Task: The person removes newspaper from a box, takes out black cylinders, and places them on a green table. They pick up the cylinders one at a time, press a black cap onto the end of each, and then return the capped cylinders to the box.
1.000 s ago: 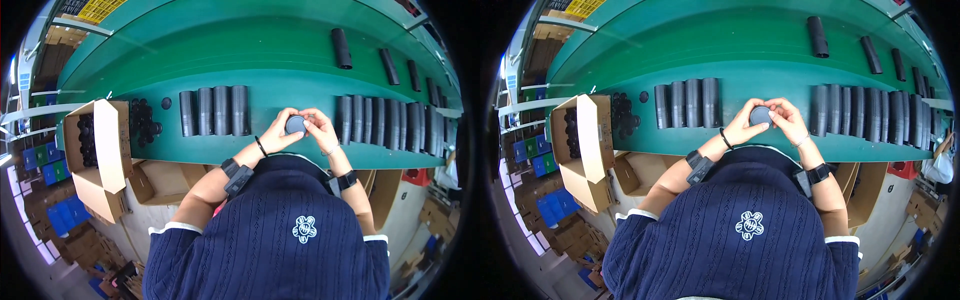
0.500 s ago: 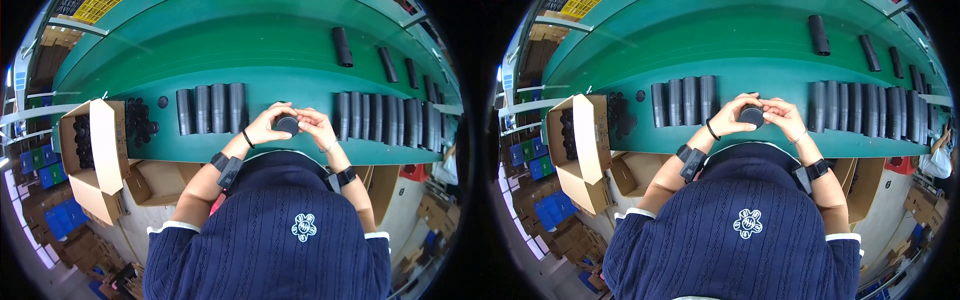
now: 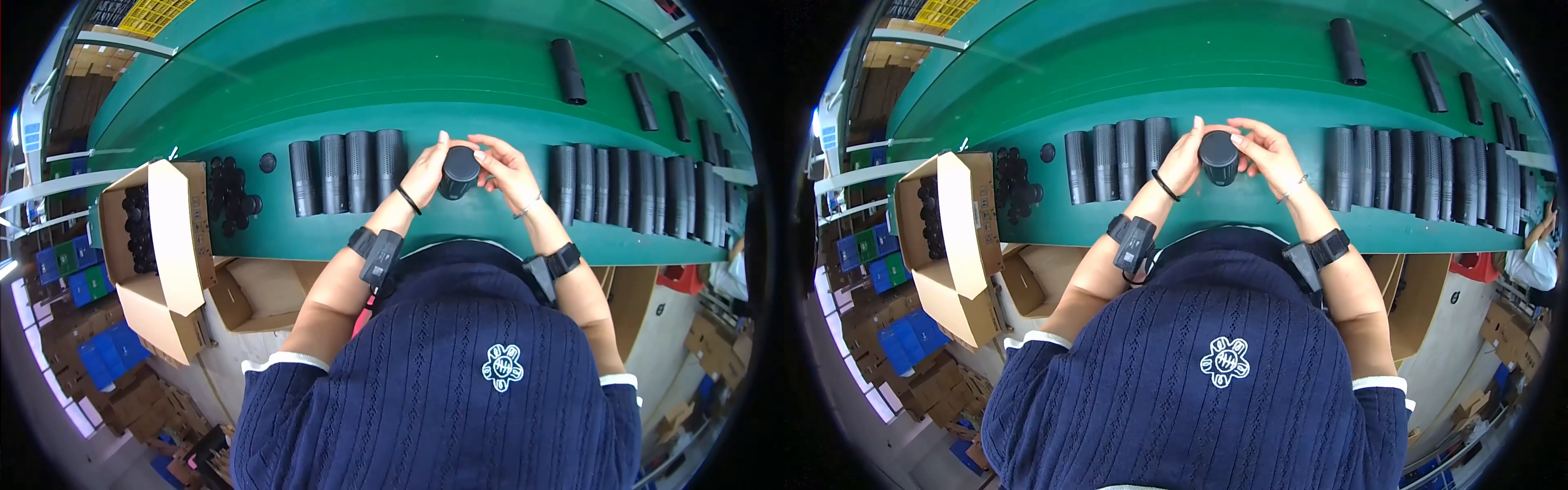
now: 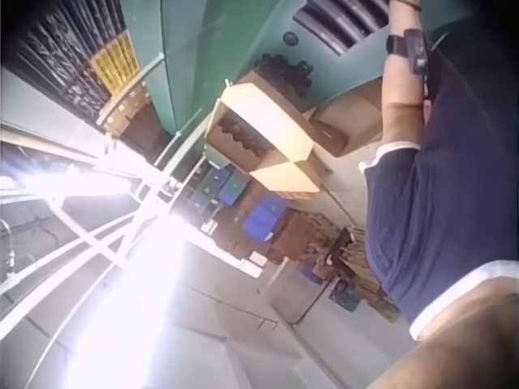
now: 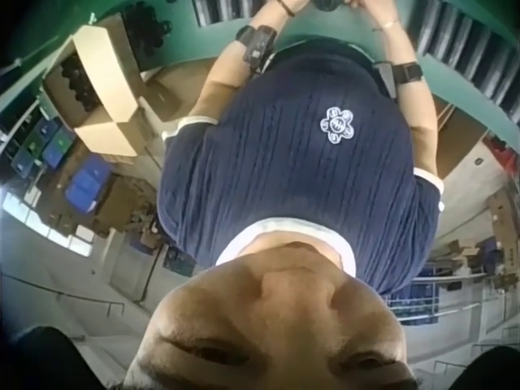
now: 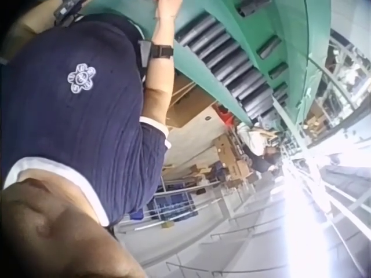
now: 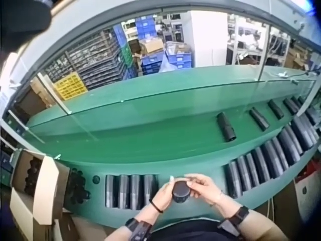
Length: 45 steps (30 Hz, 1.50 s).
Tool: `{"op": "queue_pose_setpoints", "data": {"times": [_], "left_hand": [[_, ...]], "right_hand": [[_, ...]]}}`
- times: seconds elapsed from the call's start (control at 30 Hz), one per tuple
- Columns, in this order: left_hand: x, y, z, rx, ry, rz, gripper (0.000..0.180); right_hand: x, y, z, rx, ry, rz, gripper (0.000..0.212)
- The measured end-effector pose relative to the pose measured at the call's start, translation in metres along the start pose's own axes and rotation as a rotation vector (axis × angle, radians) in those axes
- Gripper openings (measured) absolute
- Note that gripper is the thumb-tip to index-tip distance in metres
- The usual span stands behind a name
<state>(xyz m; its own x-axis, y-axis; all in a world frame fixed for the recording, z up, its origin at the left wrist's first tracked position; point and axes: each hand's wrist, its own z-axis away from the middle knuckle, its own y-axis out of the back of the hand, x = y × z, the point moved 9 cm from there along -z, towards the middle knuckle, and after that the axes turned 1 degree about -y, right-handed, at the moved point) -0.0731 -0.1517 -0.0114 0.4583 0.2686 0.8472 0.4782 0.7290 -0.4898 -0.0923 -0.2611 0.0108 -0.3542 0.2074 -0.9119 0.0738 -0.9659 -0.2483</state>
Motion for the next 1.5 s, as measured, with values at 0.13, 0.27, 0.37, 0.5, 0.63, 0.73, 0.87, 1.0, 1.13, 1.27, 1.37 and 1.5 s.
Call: {"op": "queue_pose_setpoints", "data": {"times": [0.13, 0.27, 0.37, 0.5, 0.63, 0.73, 0.87, 1.0, 1.13, 1.27, 1.37, 1.5], "left_hand": [[0.02, 0.0, 0.011, 0.079, -0.152, -0.311, 0.059], [0.023, 0.003, 0.016, 0.089, -0.224, -0.367, 0.061], [0.025, -0.003, 0.025, 0.092, -0.255, -0.45, 0.053], [0.019, -0.004, 0.027, 0.159, -0.278, -0.336, 0.042], [0.021, -0.001, 0.019, 0.181, -0.188, -0.146, 0.035], [0.009, 0.02, 0.012, 0.271, -0.106, 0.386, 0.033], [0.022, 0.056, 0.006, 0.4, -0.226, -0.135, 0.041], [0.074, 0.064, 0.025, 0.753, -0.038, -1.786, 0.071], [0.037, 0.084, 0.019, 0.568, 0.292, -1.804, 0.07], [0.035, 0.055, 0.016, 0.342, 0.14, -0.969, 0.073], [0.052, 0.028, 0.03, 0.231, -0.213, -0.847, 0.076], [0.038, 0.008, 0.038, 0.118, -0.268, -0.882, 0.074]], "right_hand": [[0.004, 0.002, -0.007, 0.041, -0.068, -0.079, 0.029], [0.01, -0.002, -0.01, 0.004, -0.117, -0.156, 0.03], [0.008, -0.011, 0.002, 0.036, -0.097, -0.173, 0.026], [0.014, -0.009, 0.004, -0.03, -0.052, -0.151, 0.025], [0.018, 0.003, 0.001, -0.056, 0.019, 0.042, 0.043], [0.033, -0.005, 0.009, -0.147, 0.085, 0.396, 0.103], [0.039, -0.011, 0.0, -0.193, 0.057, 0.388, 0.105], [0.019, 0.079, -0.056, 0.247, 0.143, 0.679, 0.091], [-0.019, 0.138, -0.108, 0.471, -0.074, 0.819, 0.082], [-0.022, 0.172, -0.137, 0.505, 0.07, 1.067, 0.066], [-0.057, 0.133, -0.11, 0.745, 0.525, 1.481, 0.038], [-0.005, 0.028, -0.059, -0.108, -0.083, 0.152, 0.021]]}}
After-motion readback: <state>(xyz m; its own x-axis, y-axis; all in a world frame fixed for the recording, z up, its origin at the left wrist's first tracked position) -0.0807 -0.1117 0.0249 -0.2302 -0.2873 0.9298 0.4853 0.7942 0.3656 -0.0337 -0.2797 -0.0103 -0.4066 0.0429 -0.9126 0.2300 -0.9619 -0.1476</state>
